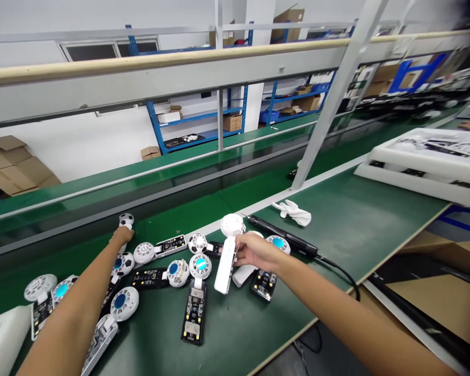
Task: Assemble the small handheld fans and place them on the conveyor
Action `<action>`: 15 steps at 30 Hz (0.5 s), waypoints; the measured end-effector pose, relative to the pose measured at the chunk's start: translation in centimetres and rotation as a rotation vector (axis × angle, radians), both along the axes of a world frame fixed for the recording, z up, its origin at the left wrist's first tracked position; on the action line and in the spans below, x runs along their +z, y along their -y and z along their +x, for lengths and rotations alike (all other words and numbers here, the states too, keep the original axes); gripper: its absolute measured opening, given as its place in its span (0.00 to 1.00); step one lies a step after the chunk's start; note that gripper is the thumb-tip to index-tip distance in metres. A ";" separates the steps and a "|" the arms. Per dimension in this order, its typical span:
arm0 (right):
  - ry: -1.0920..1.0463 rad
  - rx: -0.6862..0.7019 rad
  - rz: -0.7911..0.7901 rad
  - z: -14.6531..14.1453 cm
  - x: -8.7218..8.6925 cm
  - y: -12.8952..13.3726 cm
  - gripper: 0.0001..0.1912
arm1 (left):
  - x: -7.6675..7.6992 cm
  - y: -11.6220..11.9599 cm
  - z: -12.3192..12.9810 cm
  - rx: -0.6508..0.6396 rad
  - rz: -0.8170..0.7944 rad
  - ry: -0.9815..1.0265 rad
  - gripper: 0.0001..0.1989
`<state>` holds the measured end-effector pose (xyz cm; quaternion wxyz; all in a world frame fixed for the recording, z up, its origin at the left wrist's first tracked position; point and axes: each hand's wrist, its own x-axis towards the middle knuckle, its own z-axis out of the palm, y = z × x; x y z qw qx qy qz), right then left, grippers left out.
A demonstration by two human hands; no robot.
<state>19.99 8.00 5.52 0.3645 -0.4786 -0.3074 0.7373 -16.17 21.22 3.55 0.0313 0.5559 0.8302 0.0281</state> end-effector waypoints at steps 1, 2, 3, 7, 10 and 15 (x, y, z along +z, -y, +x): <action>-0.021 -0.013 -0.001 -0.1 0.0 0.1 0.10 | 0.6 0.3 0.2 -0.017 0.026 -0.021 0.16; -0.042 -0.024 -0.002 -0.2 -0.1 0.2 0.10 | 1.2 0.8 0.6 -0.028 0.052 -0.046 0.16; -0.061 -0.034 -0.004 -0.4 -0.2 0.3 0.09 | 1.7 1.7 1.1 -0.045 0.077 -0.071 0.17; -0.131 -0.019 -0.018 -1.7 -1.2 0.7 0.09 | 2.3 9.3 3.9 -0.254 0.153 -0.125 0.28; -0.161 0.054 -0.057 -3.0 -1.9 1.2 0.08 | 0.0 18.0 6.4 -0.392 0.117 -0.113 0.26; -0.161 0.197 -0.057 -5.1 -1.9 2.5 0.06 | -6.9 27.6 8.5 -0.426 0.143 -0.111 0.22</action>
